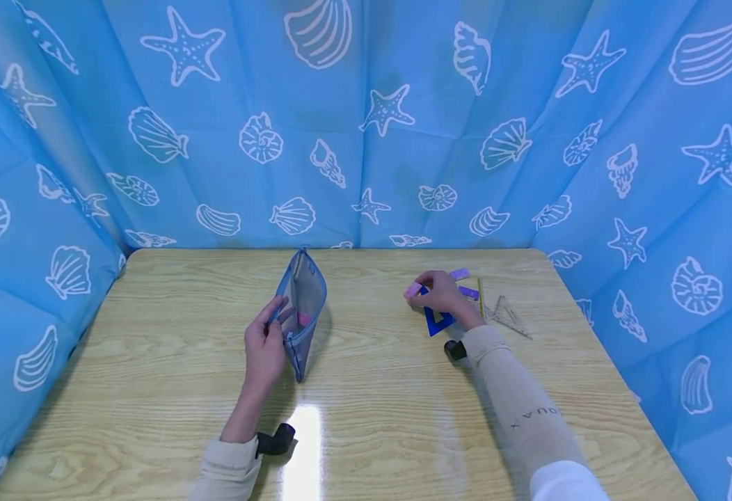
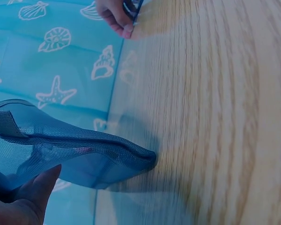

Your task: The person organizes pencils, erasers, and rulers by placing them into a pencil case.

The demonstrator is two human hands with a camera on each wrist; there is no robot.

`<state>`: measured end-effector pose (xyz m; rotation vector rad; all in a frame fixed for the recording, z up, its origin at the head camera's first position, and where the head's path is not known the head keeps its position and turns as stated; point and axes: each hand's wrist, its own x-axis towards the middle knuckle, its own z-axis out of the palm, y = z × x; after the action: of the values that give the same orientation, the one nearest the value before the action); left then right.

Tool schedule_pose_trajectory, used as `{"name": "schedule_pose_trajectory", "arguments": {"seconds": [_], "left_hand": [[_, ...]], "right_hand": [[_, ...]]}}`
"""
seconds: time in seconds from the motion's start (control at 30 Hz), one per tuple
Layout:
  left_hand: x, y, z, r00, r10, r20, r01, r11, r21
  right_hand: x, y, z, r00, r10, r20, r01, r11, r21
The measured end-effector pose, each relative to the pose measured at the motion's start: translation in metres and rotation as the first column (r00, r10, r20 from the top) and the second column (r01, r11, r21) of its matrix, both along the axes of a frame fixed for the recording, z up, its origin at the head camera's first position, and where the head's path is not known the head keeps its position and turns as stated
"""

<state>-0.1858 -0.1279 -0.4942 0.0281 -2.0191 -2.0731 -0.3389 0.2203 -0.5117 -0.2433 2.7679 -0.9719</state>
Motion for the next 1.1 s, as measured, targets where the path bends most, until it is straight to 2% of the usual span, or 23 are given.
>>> {"name": "schedule_pose_trajectory", "arguments": {"seconds": [0.2, 0.57, 0.8, 1.1], "left_hand": [[0.0, 0.0, 0.001, 1.0, 0.0, -0.002, 0.0, 1.0, 0.001], [0.0, -0.001, 0.001, 1.0, 0.0, -0.008, 0.0, 1.0, -0.017], [0.001, -0.001, -0.002, 1.0, -0.004, -0.008, 0.004, 1.0, -0.026], [0.003, 0.0, -0.002, 0.999, -0.025, -0.024, 0.026, 0.999, 0.021]], "right_hand": [[0.006, 0.003, 0.008, 1.0, -0.013, 0.027, 0.016, 0.996, -0.091], [0.015, 0.006, 0.016, 0.999, -0.007, -0.049, -0.002, 0.984, -0.179], [0.023, 0.005, 0.017, 0.998, 0.003, -0.061, -0.016, 0.977, -0.211], [0.033, 0.002, 0.016, 0.997, 0.017, -0.071, -0.033, 0.973, -0.231]]}}
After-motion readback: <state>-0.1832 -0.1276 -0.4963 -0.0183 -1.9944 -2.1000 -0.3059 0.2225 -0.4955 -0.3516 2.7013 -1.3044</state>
